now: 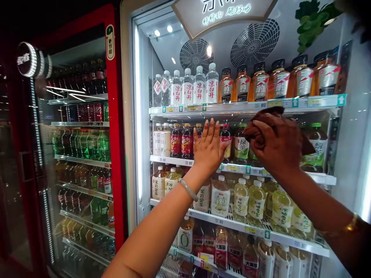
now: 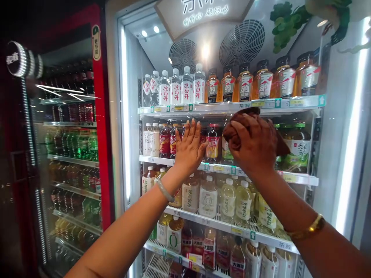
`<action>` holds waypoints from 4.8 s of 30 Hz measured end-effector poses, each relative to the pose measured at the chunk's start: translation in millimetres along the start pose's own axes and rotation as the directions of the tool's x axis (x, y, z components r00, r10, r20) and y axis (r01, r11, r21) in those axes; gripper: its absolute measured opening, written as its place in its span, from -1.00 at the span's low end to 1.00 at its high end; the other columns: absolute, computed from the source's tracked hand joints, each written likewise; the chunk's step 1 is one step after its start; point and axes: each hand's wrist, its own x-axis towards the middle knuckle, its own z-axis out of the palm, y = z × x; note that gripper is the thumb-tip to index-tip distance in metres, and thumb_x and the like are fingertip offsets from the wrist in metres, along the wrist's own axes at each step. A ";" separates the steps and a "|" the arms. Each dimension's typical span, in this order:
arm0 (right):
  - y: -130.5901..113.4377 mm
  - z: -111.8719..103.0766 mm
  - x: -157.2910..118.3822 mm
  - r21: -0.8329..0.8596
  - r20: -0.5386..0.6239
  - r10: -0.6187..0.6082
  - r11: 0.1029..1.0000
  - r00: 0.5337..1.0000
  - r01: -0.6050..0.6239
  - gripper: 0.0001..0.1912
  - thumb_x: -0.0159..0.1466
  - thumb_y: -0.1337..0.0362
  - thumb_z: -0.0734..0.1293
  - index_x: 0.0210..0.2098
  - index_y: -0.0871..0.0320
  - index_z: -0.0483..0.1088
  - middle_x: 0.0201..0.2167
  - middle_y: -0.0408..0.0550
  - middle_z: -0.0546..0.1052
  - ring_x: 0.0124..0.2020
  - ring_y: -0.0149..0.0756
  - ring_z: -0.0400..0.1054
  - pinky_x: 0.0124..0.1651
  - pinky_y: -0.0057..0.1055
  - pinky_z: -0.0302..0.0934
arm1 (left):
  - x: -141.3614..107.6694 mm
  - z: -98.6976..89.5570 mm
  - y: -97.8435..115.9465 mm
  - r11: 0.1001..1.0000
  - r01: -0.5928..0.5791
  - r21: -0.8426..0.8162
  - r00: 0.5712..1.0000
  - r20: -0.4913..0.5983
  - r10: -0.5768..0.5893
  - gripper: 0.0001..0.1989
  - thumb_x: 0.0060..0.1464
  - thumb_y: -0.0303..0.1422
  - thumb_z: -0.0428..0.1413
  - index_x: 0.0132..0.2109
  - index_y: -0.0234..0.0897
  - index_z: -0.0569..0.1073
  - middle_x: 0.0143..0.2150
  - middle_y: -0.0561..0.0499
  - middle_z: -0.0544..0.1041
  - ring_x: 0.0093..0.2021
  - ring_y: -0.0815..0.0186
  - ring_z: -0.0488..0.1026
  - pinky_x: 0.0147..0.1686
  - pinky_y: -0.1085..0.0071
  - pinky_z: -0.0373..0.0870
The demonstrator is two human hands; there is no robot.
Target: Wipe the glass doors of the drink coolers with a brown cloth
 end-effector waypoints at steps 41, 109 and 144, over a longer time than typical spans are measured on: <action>-198.0 88.3 69.1 -0.012 0.160 -0.130 0.991 0.978 0.134 -0.53 0.38 0.10 0.29 0.27 -0.08 0.38 0.38 -0.06 0.36 0.43 -0.04 0.13 0.55 0.13 -0.10 | -17.1 -27.0 -187.1 0.987 -0.015 -0.162 0.990 -0.139 -0.007 -0.38 0.46 -0.27 -0.20 0.57 -0.22 -0.04 0.63 -0.08 -0.12 0.63 0.17 -0.25 0.53 -0.11 -0.60; -348.3 114.0 -9.4 0.067 0.058 0.227 0.971 0.972 -0.231 -0.55 0.41 0.26 0.22 0.26 -0.08 0.38 0.38 0.04 0.32 0.50 0.02 0.05 0.45 0.17 0.10 | -156.1 -28.7 -303.0 0.978 0.054 -0.201 0.998 0.031 -0.049 -0.33 0.46 -0.32 -0.18 0.59 -0.13 -0.19 0.63 -0.10 -0.21 0.62 0.13 -0.39 0.55 -0.23 -0.38; -365.5 76.4 -157.5 -0.005 0.233 0.212 0.976 0.949 -0.217 -0.24 0.41 0.25 0.33 0.52 -0.14 0.01 0.55 -0.03 0.07 0.61 0.03 -0.23 0.54 0.37 -0.23 | -261.4 15.7 -267.0 0.957 0.155 -0.246 0.987 0.067 -0.143 -0.19 0.39 -0.43 -0.05 0.58 -0.06 -0.31 0.62 -0.01 -0.32 0.61 0.03 -0.43 0.52 -0.26 -0.48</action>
